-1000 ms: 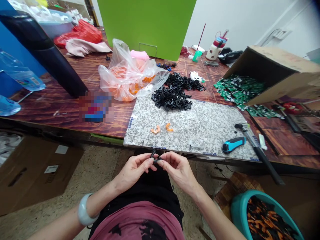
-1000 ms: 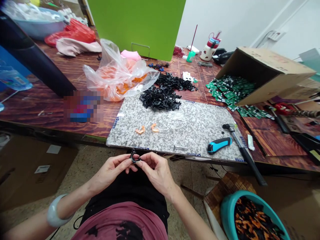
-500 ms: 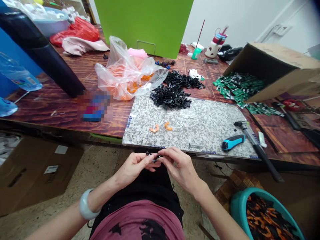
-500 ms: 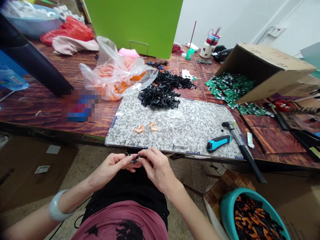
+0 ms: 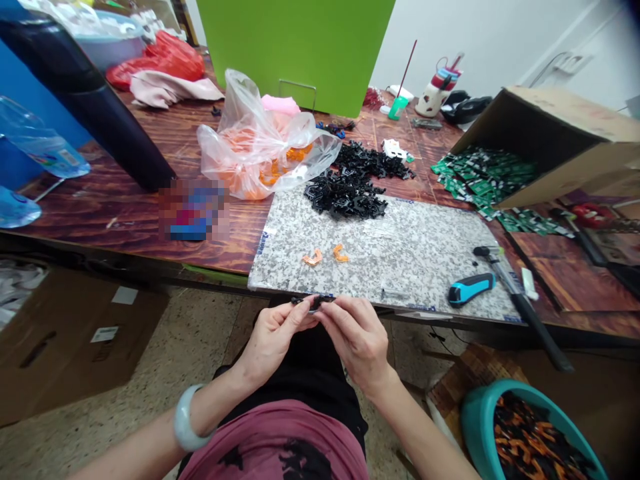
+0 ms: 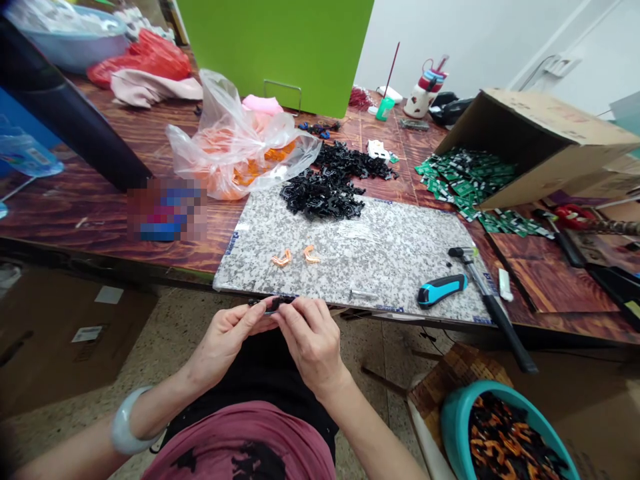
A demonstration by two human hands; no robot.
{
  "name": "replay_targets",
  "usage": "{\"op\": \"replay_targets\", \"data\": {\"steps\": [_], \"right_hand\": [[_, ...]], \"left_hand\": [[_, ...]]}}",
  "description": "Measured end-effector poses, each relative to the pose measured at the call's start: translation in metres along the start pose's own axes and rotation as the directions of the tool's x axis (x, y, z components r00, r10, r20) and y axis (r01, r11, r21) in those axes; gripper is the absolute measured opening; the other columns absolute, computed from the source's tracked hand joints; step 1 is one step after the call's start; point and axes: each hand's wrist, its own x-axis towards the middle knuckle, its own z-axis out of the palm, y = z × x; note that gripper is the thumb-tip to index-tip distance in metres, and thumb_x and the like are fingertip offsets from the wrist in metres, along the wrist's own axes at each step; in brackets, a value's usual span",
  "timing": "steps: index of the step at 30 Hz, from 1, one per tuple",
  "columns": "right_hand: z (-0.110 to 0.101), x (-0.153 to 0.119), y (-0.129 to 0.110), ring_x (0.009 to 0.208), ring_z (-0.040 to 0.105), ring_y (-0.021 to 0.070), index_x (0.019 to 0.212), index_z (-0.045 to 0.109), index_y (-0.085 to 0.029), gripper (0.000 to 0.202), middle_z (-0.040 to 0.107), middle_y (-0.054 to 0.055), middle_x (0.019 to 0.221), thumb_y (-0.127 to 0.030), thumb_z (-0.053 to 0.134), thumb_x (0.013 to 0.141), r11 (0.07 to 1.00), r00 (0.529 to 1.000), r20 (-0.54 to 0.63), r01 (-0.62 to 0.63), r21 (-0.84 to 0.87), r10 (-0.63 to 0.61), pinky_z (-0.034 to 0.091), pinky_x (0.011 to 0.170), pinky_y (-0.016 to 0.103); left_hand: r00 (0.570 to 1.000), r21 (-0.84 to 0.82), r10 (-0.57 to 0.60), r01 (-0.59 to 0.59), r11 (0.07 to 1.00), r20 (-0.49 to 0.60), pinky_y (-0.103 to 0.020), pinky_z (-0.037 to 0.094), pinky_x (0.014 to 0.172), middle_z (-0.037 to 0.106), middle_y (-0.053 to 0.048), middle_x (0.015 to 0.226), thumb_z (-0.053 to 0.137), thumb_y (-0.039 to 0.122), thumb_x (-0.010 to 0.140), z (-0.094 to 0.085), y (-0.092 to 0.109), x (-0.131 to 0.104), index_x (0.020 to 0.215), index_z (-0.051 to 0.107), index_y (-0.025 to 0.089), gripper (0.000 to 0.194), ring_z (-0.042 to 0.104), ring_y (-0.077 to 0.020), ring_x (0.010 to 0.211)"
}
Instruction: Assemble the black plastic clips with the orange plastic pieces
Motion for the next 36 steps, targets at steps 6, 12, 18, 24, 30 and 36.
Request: {"op": "replay_targets", "data": {"steps": [6,12,18,24,30,36], "right_hand": [[0.009,-0.006,-0.010,0.072,0.057,0.0155,0.090,0.057,-0.018,0.010,0.062,0.005,0.078,-0.015,0.048,0.092,0.991,0.990,0.099,-0.112,0.073,0.104,0.047,0.067,0.027],[0.014,-0.010,-0.019,0.069,0.055,0.0160,0.088,0.053,-0.017,0.016,0.058,0.006,0.075,-0.013,0.038,0.094,0.990,0.987,0.122,-0.111,0.088,0.100,0.046,0.066,0.027],[0.014,-0.010,-0.022,0.064,0.053,0.0135,0.082,0.051,-0.018,0.019,0.055,0.003,0.070,-0.013,0.037,0.094,0.970,0.980,0.117,-0.176,0.169,0.158,0.044,0.061,0.024],[0.014,-0.010,-0.024,0.062,0.053,0.0128,0.081,0.053,-0.017,0.018,0.056,0.003,0.069,-0.013,0.039,0.092,0.948,0.971,0.128,-0.228,0.223,0.203,0.042,0.060,0.023],[0.012,-0.003,-0.028,0.058,0.051,0.0102,0.074,0.051,-0.017,0.020,0.054,0.001,0.066,-0.015,0.041,0.092,0.908,0.950,0.152,-0.305,0.287,0.272,0.039,0.057,0.021],[0.013,-0.002,-0.027,0.056,0.048,0.0093,0.069,0.048,-0.018,0.023,0.049,-0.001,0.062,-0.016,0.042,0.091,0.901,0.943,0.170,-0.326,0.285,0.287,0.037,0.055,0.020]], "left_hand": [[0.998,0.031,0.064,-0.063,0.998,-0.018,-0.034,0.049,0.094,0.077,-0.004,0.092,0.062,0.036,0.084,-0.002,-0.001,0.001,0.100,0.072,0.016,0.028,0.069,-0.0207,0.092],[0.995,0.060,0.096,-0.096,0.994,-0.006,-0.033,0.049,0.092,0.076,-0.006,0.092,0.063,0.037,0.083,0.003,0.000,0.000,0.095,0.074,0.014,0.028,0.069,-0.0216,0.091],[0.995,0.082,0.100,-0.099,0.992,-0.009,-0.032,0.052,0.087,0.077,-0.005,0.086,0.064,0.040,0.081,0.007,0.003,0.000,0.089,0.075,0.013,0.030,0.070,-0.0217,0.085],[0.993,0.109,0.114,-0.112,0.988,-0.014,-0.029,0.052,0.083,0.077,-0.005,0.085,0.062,0.036,0.083,0.007,0.002,-0.001,0.089,0.075,0.014,0.026,0.070,-0.0214,0.086],[0.990,0.154,0.136,-0.129,0.980,-0.030,-0.029,0.053,0.077,0.076,-0.007,0.079,0.062,0.035,0.082,0.008,0.005,-0.001,0.070,0.071,0.013,0.027,0.070,-0.0231,0.082],[0.986,0.223,0.163,-0.150,0.963,-0.040,-0.027,0.051,0.072,0.074,-0.005,0.072,0.060,0.033,0.082,0.009,0.008,-0.001,0.069,0.068,0.012,0.026,0.068,-0.0205,0.076]]}}
